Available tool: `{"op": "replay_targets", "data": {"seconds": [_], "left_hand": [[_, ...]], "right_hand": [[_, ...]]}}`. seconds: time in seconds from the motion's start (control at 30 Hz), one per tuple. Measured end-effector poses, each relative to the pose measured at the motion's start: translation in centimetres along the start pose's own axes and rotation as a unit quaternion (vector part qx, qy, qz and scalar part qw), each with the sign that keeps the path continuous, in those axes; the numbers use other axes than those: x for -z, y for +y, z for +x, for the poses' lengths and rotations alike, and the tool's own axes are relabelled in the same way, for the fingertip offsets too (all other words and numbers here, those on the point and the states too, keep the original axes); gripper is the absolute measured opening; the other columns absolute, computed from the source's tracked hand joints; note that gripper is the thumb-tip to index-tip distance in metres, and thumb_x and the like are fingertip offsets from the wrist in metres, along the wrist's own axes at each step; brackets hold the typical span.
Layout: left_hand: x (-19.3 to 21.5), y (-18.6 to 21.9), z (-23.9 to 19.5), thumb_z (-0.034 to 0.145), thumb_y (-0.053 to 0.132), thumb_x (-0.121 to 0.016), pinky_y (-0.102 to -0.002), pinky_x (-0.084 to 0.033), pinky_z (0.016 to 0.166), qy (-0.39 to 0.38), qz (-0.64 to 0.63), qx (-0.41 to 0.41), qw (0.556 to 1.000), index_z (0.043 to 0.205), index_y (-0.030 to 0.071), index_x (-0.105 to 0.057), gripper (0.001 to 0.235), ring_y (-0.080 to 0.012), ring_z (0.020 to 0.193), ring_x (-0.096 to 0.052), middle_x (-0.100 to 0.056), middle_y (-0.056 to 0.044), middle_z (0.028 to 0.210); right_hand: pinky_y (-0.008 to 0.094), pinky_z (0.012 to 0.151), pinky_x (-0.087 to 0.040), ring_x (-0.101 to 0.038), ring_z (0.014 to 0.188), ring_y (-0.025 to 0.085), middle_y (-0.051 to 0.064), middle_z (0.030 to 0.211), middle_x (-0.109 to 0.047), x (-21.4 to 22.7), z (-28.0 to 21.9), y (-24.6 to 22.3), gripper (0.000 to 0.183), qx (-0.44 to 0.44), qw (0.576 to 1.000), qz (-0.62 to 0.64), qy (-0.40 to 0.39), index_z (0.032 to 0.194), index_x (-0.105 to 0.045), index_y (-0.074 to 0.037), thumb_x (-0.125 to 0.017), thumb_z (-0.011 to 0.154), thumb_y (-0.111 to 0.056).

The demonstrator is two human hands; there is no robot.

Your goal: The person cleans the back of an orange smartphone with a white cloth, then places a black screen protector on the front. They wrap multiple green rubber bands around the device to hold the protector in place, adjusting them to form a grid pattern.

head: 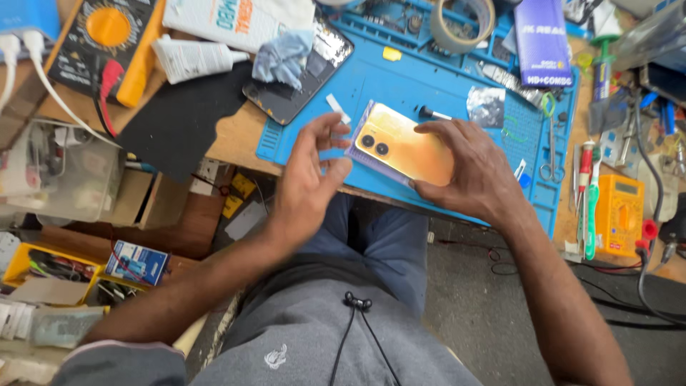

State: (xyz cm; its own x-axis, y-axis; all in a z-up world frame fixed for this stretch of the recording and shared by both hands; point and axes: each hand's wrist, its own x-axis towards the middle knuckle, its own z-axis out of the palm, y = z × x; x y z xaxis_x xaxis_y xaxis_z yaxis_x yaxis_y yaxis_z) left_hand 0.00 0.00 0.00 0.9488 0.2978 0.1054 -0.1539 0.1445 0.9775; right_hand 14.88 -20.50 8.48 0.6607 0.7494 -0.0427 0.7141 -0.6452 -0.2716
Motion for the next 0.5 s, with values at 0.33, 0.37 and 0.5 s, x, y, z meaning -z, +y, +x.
{"op": "replay_targets", "data": {"seconds": [0.33,0.37,0.5], "left_hand": [[-6.6,-1.1,1.7,0.106,0.003,-0.058,-0.033,-0.052,0.100,0.015,-0.295,-0.008,0.955,0.145,-0.008,-0.046,0.042,-0.0184,0.118,-0.062,-0.065,-0.015,0.131],[-6.2,-1.1,1.9,0.108,0.003,-0.057,-0.032,-0.052,0.099,0.000,-0.297,-0.012,0.955,0.145,-0.009,-0.047,0.039,-0.0173,0.117,-0.063,-0.066,-0.014,0.130],[-4.8,-0.7,2.3,0.105,0.004,-0.054,-0.031,-0.052,0.103,-0.056,-0.270,0.030,0.961,0.146,-0.002,-0.047,0.042,-0.0127,0.119,-0.063,-0.066,-0.010,0.130]], "right_hand": [[0.047,0.098,-0.050,-0.061,0.114,0.035,0.020,0.122,-0.062,-2.9,-3.8,-6.0,0.082,0.031,0.954,0.049,0.293,0.138,-0.053,0.004,-0.091,0.070,-0.020],[0.046,0.096,-0.050,-0.062,0.112,0.034,0.020,0.121,-0.063,-3.0,-4.2,-6.2,0.084,0.027,0.951,0.071,0.298,0.139,-0.052,0.005,-0.092,0.070,-0.022],[0.031,0.088,-0.054,-0.070,0.105,0.020,0.012,0.117,-0.072,-2.4,-3.7,-3.7,0.067,-0.071,0.923,0.301,0.231,0.147,-0.052,0.003,-0.079,0.088,-0.011]]}}
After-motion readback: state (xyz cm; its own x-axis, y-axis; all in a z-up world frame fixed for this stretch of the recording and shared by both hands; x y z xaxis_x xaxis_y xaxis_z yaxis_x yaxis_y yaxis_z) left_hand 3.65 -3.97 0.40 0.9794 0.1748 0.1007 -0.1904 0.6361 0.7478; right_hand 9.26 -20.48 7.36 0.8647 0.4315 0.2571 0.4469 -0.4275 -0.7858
